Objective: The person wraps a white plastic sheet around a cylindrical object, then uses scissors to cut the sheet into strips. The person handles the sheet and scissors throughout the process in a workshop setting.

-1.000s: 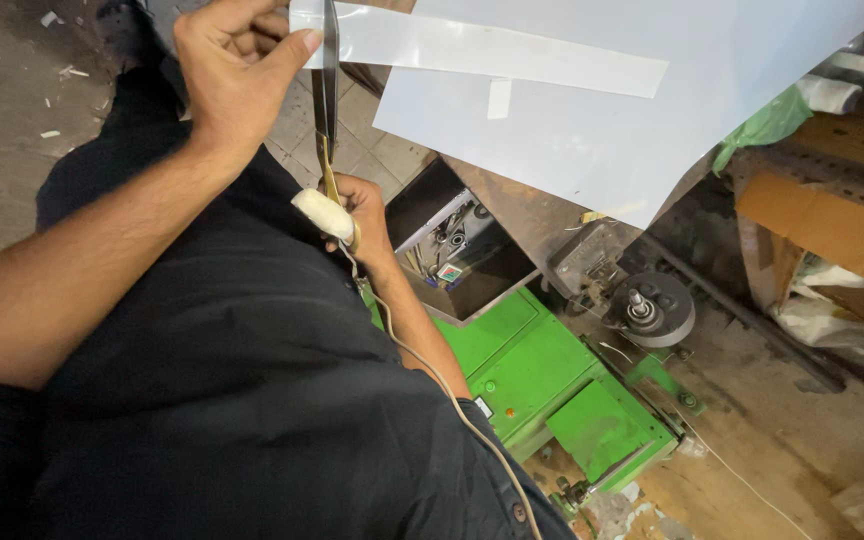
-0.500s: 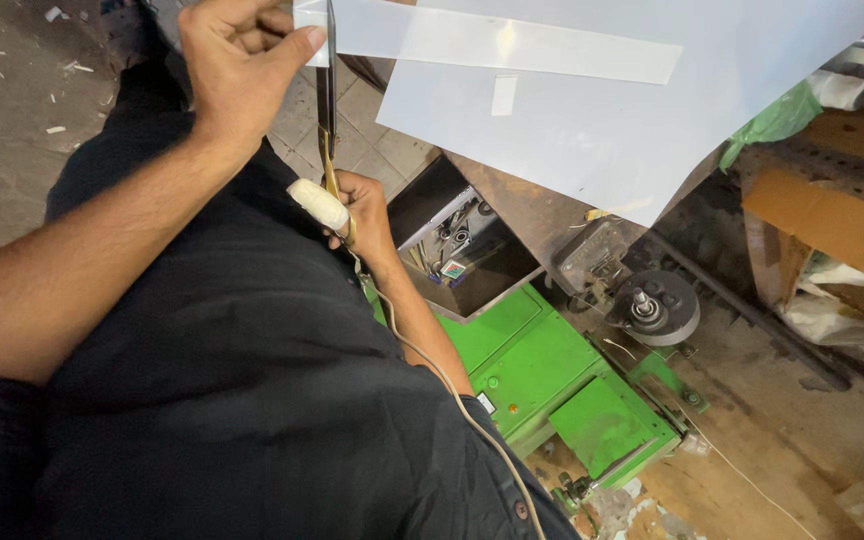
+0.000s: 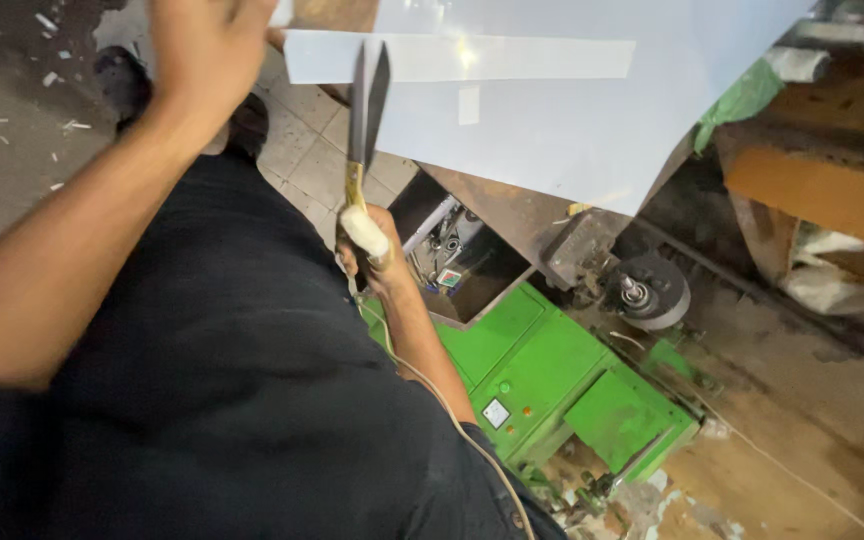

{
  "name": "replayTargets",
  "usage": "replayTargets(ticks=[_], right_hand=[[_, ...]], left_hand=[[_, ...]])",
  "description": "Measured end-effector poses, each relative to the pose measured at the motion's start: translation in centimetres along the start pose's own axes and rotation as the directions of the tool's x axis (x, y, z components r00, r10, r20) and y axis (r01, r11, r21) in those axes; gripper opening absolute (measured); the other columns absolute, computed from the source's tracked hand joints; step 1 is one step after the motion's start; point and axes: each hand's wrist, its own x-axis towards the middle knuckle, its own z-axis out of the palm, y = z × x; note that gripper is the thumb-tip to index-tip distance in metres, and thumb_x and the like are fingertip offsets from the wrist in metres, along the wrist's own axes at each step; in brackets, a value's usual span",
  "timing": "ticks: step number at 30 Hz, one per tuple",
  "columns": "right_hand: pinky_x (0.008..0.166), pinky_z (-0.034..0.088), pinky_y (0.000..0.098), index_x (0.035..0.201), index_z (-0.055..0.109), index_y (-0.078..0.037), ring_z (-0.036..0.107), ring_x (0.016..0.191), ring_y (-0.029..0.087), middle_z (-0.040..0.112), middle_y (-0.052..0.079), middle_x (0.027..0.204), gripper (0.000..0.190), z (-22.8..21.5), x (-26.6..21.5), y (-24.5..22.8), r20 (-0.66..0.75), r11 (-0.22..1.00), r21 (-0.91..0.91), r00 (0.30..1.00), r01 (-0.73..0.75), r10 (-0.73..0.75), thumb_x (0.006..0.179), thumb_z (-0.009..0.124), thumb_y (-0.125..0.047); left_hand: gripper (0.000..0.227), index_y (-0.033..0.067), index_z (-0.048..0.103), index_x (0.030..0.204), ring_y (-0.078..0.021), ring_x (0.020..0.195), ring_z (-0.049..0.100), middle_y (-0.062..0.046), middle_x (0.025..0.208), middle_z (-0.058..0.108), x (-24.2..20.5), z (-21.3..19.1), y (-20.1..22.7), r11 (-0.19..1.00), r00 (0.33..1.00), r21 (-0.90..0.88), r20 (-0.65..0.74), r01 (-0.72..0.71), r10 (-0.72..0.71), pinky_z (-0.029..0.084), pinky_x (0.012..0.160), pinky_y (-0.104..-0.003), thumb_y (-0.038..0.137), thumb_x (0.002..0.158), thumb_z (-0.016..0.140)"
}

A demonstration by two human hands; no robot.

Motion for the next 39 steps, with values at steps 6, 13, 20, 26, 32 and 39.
replayTargets(ticks=[6, 13, 20, 26, 32, 39], right_hand=[[0.039, 0.043, 0.0238, 0.089, 0.064, -0.003, 0.056, 0.043, 0.011, 0.060, 0.004, 0.060, 0.024, -0.8, 1.0, 1.4, -0.055, 0.997, -0.027, 0.996, -0.078, 0.076, 0.097, 0.072, -0.024], [0.040, 0.043, 0.0219, 0.089, 0.067, -0.001, 0.057, 0.043, 0.009, 0.063, 0.003, 0.062, 0.021, -1.6, 1.5, 0.9, -0.013, 0.994, -0.091, 0.998, -0.065, 0.064, 0.097, 0.074, -0.019], [0.040, 0.043, 0.0228, 0.087, 0.067, 0.000, 0.057, 0.043, 0.009, 0.063, 0.004, 0.062, 0.021, -1.4, 1.4, 0.4, -0.038, 0.989, -0.107, 0.995, -0.099, 0.096, 0.098, 0.072, -0.017], [0.036, 0.041, 0.0201, 0.081, 0.066, -0.001, 0.055, 0.039, 0.007, 0.063, 0.003, 0.057, 0.026, -3.0, 0.2, 1.4, 0.014, 0.993, -0.098, 0.997, -0.069, 0.071, 0.099, 0.070, -0.019], [0.041, 0.041, 0.0196, 0.088, 0.069, 0.002, 0.058, 0.051, 0.005, 0.063, 0.001, 0.067, 0.016, -4.9, -2.4, 2.2, 0.111, 0.950, -0.305, 0.988, -0.067, 0.105, 0.092, 0.078, -0.011], [0.041, 0.044, 0.0182, 0.090, 0.071, 0.001, 0.058, 0.049, 0.003, 0.064, 0.000, 0.064, 0.011, -3.0, -0.9, 2.1, 0.075, 0.941, -0.323, 0.989, -0.100, 0.130, 0.093, 0.073, -0.010]], left_hand=[[0.027, -0.0093, 0.063, 0.134, -0.0206, 0.091, 0.078, -0.016, 0.123, 0.070, -5.5, -0.7, 2.2, 0.886, 0.932, -0.297, 0.192, 0.355, -0.309, 0.059, 0.062, -0.025, -0.007, 0.107, 0.067], [0.037, -0.0100, 0.056, 0.141, -0.0177, 0.084, 0.077, -0.016, 0.101, 0.075, -4.5, 1.1, 0.4, 0.880, 0.968, -0.404, 0.121, 0.250, -0.220, 0.060, 0.066, -0.023, -0.006, 0.107, 0.069], [0.035, -0.0125, 0.061, 0.139, -0.0167, 0.085, 0.076, -0.017, 0.101, 0.076, -4.4, 1.7, 0.3, 0.930, 0.983, -0.318, 0.074, 0.184, -0.170, 0.062, 0.071, -0.023, -0.006, 0.107, 0.075], [0.033, -0.0134, 0.062, 0.138, -0.0149, 0.095, 0.076, -0.016, 0.110, 0.073, -4.8, 2.5, -1.0, 0.911, 0.989, -0.390, 0.005, 0.135, -0.145, 0.063, 0.079, -0.022, -0.009, 0.107, 0.075], [0.030, -0.0128, 0.066, 0.137, -0.0120, 0.096, 0.072, -0.013, 0.110, 0.072, -4.8, 2.4, -1.0, 0.938, 0.993, -0.337, -0.042, 0.087, -0.107, 0.060, 0.080, -0.021, -0.012, 0.108, 0.074], [0.032, -0.0107, 0.066, 0.140, -0.0115, 0.089, 0.071, -0.012, 0.108, 0.073, -4.7, 2.1, 0.1, 0.932, 0.996, -0.356, -0.035, 0.063, -0.081, 0.057, 0.072, -0.019, -0.014, 0.109, 0.073]])
